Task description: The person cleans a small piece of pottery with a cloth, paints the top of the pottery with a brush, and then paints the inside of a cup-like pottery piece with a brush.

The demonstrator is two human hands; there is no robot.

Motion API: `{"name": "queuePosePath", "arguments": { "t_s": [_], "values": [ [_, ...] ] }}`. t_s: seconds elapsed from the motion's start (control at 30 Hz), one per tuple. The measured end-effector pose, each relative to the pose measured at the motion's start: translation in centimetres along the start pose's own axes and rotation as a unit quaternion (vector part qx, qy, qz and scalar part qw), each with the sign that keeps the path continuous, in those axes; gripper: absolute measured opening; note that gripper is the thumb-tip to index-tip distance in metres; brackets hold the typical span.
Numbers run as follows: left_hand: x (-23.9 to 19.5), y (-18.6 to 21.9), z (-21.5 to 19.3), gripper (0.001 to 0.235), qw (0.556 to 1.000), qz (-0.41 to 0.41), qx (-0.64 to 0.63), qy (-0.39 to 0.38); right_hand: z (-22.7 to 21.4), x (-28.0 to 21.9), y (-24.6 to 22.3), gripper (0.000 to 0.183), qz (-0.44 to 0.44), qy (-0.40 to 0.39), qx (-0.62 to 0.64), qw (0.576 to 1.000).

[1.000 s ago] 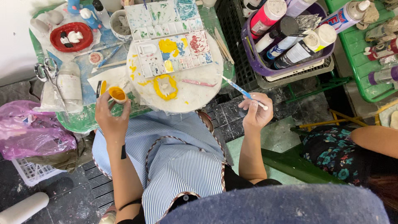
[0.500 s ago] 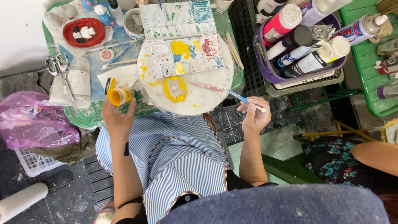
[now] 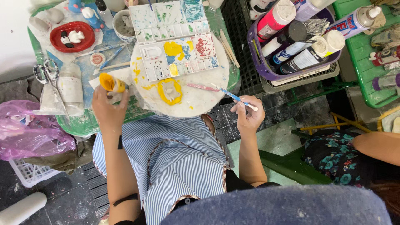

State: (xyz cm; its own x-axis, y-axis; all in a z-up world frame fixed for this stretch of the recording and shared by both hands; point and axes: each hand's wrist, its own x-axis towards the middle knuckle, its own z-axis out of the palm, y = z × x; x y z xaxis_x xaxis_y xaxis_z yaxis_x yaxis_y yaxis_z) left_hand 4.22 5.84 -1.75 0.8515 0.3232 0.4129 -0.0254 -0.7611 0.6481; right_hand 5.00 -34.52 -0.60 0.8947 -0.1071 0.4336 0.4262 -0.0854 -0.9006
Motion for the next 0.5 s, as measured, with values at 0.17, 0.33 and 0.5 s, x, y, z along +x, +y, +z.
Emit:
{"name": "queuePosePath", "arguments": {
  "t_s": [0.17,0.33,0.5],
  "values": [
    [0.5,-0.3,0.4,0.035,1.0,-0.014,-0.011,-0.025,0.1,0.0,0.0,0.014,0.011,-0.001,-0.012,1.0],
    [0.7,0.9,-0.1,0.036,1.0,0.0,-0.025,0.001,0.3,-0.1,0.2,0.012,0.009,-0.013,-0.027,1.0],
    [-1.0,2.3,-2.2,0.04,0.992,-0.058,-0.008,-0.112,0.3,-0.1,0.5,0.012,-0.004,-0.018,-0.019,1.0]
  ]
}}
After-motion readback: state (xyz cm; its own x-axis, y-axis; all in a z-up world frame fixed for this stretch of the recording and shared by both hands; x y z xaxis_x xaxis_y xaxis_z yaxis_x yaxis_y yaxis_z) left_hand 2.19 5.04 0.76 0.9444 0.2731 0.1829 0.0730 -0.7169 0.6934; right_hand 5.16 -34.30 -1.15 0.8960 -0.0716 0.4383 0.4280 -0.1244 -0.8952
